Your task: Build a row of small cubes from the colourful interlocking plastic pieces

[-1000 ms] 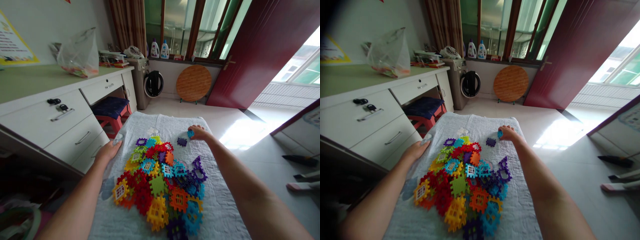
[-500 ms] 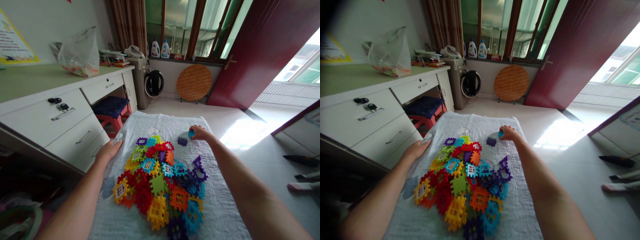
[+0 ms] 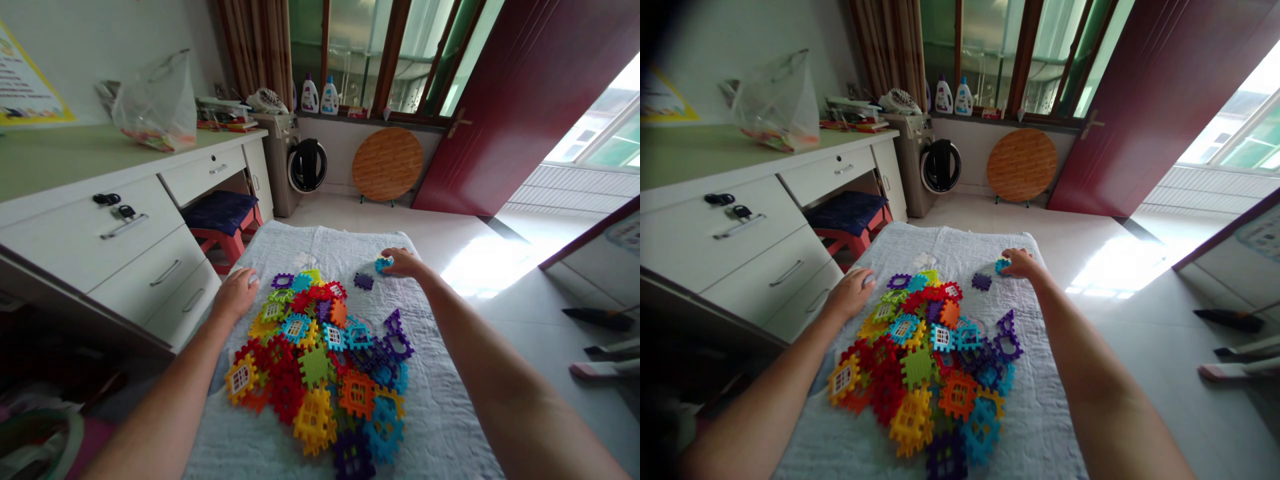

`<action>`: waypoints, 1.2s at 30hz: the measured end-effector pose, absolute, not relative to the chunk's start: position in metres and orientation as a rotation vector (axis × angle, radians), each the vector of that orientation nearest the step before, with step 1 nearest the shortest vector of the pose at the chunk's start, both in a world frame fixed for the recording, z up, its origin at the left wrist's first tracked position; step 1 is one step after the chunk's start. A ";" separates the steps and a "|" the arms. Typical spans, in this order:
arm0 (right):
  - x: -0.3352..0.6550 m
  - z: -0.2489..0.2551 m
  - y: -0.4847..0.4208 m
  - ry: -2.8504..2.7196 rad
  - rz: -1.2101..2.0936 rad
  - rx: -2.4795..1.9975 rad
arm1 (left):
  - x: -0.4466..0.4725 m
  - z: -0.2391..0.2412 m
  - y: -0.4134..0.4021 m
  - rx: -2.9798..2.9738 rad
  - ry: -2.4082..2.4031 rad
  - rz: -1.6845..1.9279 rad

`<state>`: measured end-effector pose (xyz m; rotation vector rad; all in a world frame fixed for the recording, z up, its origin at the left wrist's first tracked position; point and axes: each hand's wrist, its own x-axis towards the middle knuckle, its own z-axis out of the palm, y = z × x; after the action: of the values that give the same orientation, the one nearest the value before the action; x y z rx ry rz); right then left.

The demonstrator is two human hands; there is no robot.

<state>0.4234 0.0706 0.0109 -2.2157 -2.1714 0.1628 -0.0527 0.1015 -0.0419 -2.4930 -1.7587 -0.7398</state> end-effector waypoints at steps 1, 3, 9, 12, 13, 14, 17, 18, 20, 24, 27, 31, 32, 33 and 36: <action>0.419 0.010 0.070 -2.191 0.173 -2.232 | -0.054 -0.045 0.103 -2.502 -1.763 -0.730; 0.412 0.010 0.069 -2.222 0.184 -2.236 | -0.057 -0.049 0.104 -2.507 -1.757 -0.728; 0.402 0.015 0.069 -2.285 0.183 -2.244 | -0.056 -0.047 0.101 -2.491 -1.739 -0.709; 0.399 0.017 0.069 -2.307 0.172 -2.264 | -0.054 -0.046 0.098 -2.473 -1.716 -0.638; 0.398 0.018 0.069 -2.314 0.168 -2.269 | -0.053 -0.046 0.098 -2.469 -1.711 -0.616; 0.397 0.018 0.069 -2.319 0.165 -2.273 | -0.053 -0.047 0.097 -2.467 -1.710 -0.599; 0.394 0.019 0.069 -2.322 0.159 -2.290 | -0.054 -0.049 0.097 -2.455 -1.729 -0.573; 0.394 0.019 0.068 -2.320 0.158 -2.297 | -0.054 -0.050 0.097 -2.454 -1.737 -0.569; 0.394 0.019 0.067 -2.314 0.158 -2.308 | -0.056 -0.052 0.098 -2.464 -1.744 -0.580; 0.395 0.019 0.065 -2.291 0.156 -2.313 | -0.058 -0.055 0.100 -2.466 -1.737 -0.741; 0.396 0.018 0.065 -2.276 0.180 -2.292 | -0.060 -0.057 0.103 -2.348 -1.791 -0.907; 0.401 0.016 0.067 -2.257 0.193 -2.276 | -0.064 -0.059 0.107 -2.262 -1.935 -0.987; 0.405 0.016 0.069 -2.245 0.192 -2.266 | -0.065 -0.058 0.107 -2.280 -1.951 -0.949; 0.409 0.016 0.070 -2.215 0.197 -2.240 | -0.066 -0.058 0.108 -2.306 -1.949 -0.898; 0.427 0.019 0.075 -1.980 0.231 -2.093 | -0.067 -0.058 0.107 -2.360 -1.900 -0.787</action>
<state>0.4268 0.0747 0.0185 -2.0929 -1.9803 0.2314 -0.0666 0.1075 -0.0579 -2.3602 -1.9002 -0.7870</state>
